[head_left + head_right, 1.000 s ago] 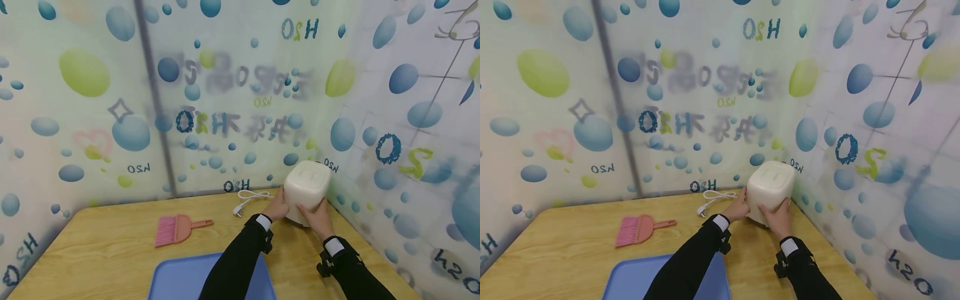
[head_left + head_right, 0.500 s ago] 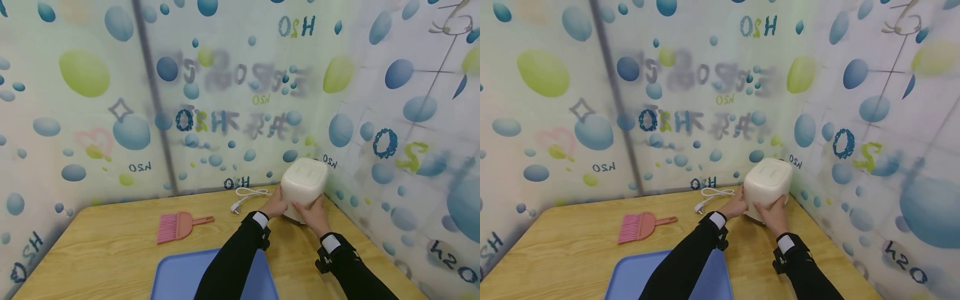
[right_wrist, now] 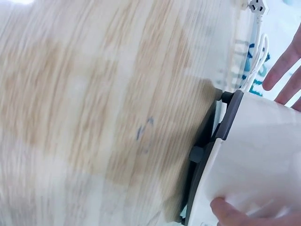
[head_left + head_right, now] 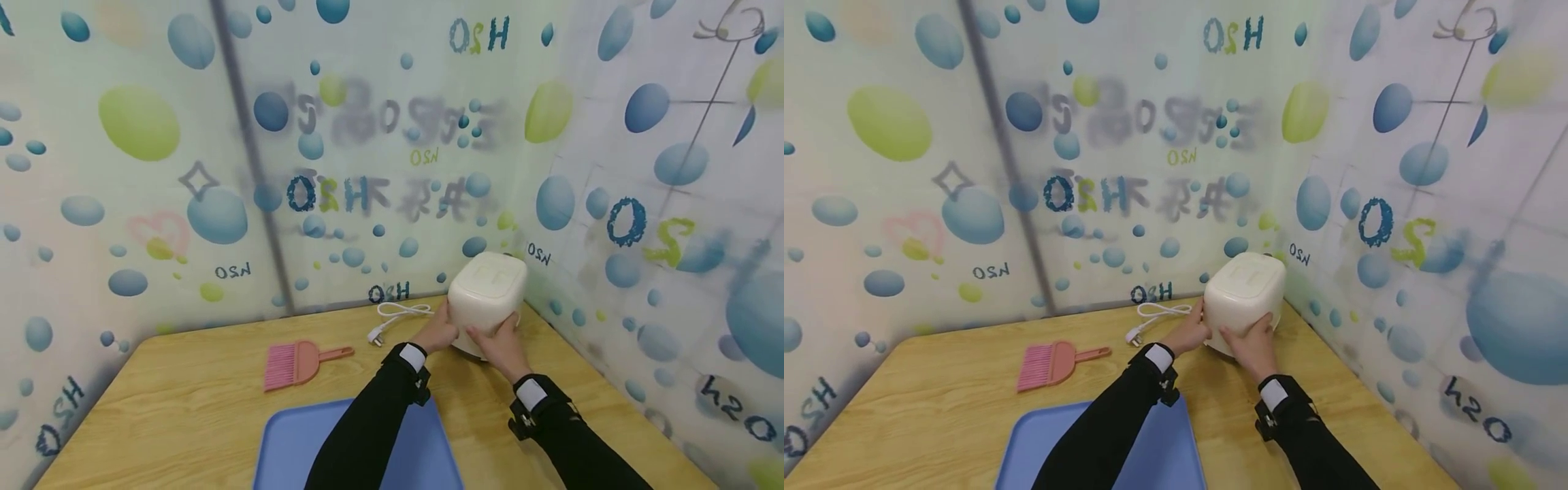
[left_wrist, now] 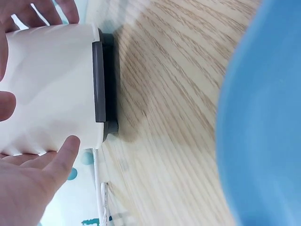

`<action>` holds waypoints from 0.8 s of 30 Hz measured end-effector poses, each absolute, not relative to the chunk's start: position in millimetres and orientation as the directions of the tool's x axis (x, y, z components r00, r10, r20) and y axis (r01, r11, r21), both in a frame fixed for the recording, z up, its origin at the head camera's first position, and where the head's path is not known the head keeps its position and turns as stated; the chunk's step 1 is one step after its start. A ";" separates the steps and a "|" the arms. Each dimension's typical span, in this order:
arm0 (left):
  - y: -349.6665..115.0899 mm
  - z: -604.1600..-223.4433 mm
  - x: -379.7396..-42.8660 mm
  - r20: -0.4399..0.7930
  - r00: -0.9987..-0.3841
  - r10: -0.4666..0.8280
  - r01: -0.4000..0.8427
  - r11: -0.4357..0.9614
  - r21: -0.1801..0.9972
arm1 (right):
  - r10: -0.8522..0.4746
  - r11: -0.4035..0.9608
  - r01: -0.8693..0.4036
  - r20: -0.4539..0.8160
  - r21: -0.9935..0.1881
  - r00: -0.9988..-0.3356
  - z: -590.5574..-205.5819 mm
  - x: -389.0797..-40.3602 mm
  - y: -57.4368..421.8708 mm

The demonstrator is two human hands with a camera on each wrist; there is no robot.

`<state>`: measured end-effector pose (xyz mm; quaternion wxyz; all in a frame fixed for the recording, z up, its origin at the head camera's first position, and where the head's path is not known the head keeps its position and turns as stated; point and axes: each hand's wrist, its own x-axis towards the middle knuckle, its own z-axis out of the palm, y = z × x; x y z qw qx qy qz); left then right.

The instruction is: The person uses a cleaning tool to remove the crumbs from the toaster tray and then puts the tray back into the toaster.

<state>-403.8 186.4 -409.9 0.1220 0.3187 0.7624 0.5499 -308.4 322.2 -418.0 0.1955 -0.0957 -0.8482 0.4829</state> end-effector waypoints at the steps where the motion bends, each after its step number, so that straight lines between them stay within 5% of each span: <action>1: 184.4 -409.2 -403.8 0.167 -0.770 0.616 0.352 0.191 0.916 | 0.347 0.515 -0.032 0.242 -0.857 -0.906 -417.6 -308.2 320.9; 8: 174.9 -408.4 -402.8 0.092 -0.801 0.591 0.317 0.288 0.904 | 0.371 0.549 -0.108 0.357 -0.829 -0.857 -415.6 -310.3 323.3; 13: 169.2 -408.9 -401.0 0.034 -0.851 0.524 0.251 0.350 0.902 | 0.318 0.692 -0.127 0.457 -0.711 -0.831 -407.1 -316.7 331.0; 20: 166.2 -418.1 -402.4 -0.104 -0.904 0.414 0.072 0.387 0.919 | 0.245 0.804 -0.054 0.412 -0.593 -0.877 -392.4 -318.9 333.8; 24: 165.4 -424.6 -400.7 -0.173 -0.902 0.396 -0.060 0.281 0.958 | 0.246 0.816 -0.028 0.390 -0.578 -0.888 -390.5 -318.1 332.7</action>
